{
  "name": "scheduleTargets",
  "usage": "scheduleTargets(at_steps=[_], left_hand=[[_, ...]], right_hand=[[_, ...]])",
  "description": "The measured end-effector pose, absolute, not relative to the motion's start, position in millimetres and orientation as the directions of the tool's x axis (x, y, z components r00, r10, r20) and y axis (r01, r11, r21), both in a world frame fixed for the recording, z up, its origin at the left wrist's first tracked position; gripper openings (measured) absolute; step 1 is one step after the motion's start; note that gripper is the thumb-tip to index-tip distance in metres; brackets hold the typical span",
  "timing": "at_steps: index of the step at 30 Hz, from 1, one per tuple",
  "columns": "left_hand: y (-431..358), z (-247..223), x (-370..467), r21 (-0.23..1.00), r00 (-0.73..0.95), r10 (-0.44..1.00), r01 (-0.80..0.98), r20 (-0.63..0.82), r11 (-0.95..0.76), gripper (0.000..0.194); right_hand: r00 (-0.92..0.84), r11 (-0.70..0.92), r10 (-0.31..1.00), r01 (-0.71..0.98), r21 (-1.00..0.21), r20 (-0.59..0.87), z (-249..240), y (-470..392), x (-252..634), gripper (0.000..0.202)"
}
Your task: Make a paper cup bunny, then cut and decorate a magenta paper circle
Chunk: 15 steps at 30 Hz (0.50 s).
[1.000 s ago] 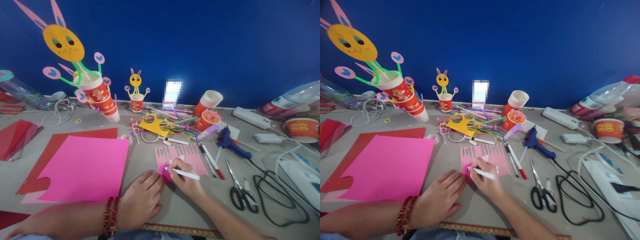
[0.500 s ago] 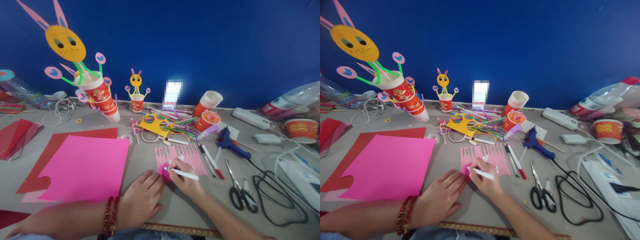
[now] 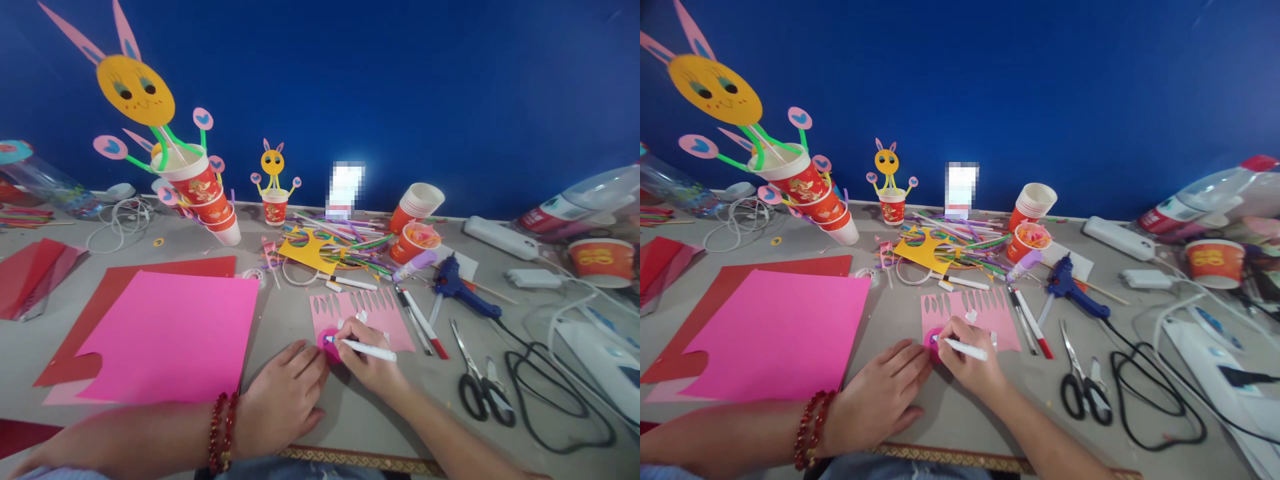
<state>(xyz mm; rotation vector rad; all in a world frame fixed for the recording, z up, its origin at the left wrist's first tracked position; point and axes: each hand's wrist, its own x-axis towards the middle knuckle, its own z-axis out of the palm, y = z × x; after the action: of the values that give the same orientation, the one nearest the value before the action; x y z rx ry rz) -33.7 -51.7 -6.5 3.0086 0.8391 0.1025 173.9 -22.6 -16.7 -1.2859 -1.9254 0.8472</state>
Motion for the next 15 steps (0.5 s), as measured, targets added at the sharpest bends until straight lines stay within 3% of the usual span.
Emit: scheduleTargets(at_steps=[5,9,12,15], left_hand=[[-52,-6,-34,0.036,0.852,0.52,0.519,0.061,-0.854,0.056],[-52,-8,-34,0.043,0.852,0.522,0.52,0.049,-0.853,0.058],[-52,-10,-33,0.042,0.852,0.521,0.52,0.046,-0.853,0.058],[-51,-11,-33,0.041,0.855,0.516,0.515,0.045,-0.856,0.057]], right_hand=[[-0.278,0.286,0.946,0.472,-0.834,0.167,-19,-23,174,0.011],[-0.119,0.195,0.979,0.326,-0.925,0.165,-22,-23,176,0.014],[-0.094,0.065,0.995,0.225,-0.972,0.045,-23,-22,181,0.01],[-0.171,0.023,0.985,0.267,-0.963,-0.024,-22,-21,190,0.005]])
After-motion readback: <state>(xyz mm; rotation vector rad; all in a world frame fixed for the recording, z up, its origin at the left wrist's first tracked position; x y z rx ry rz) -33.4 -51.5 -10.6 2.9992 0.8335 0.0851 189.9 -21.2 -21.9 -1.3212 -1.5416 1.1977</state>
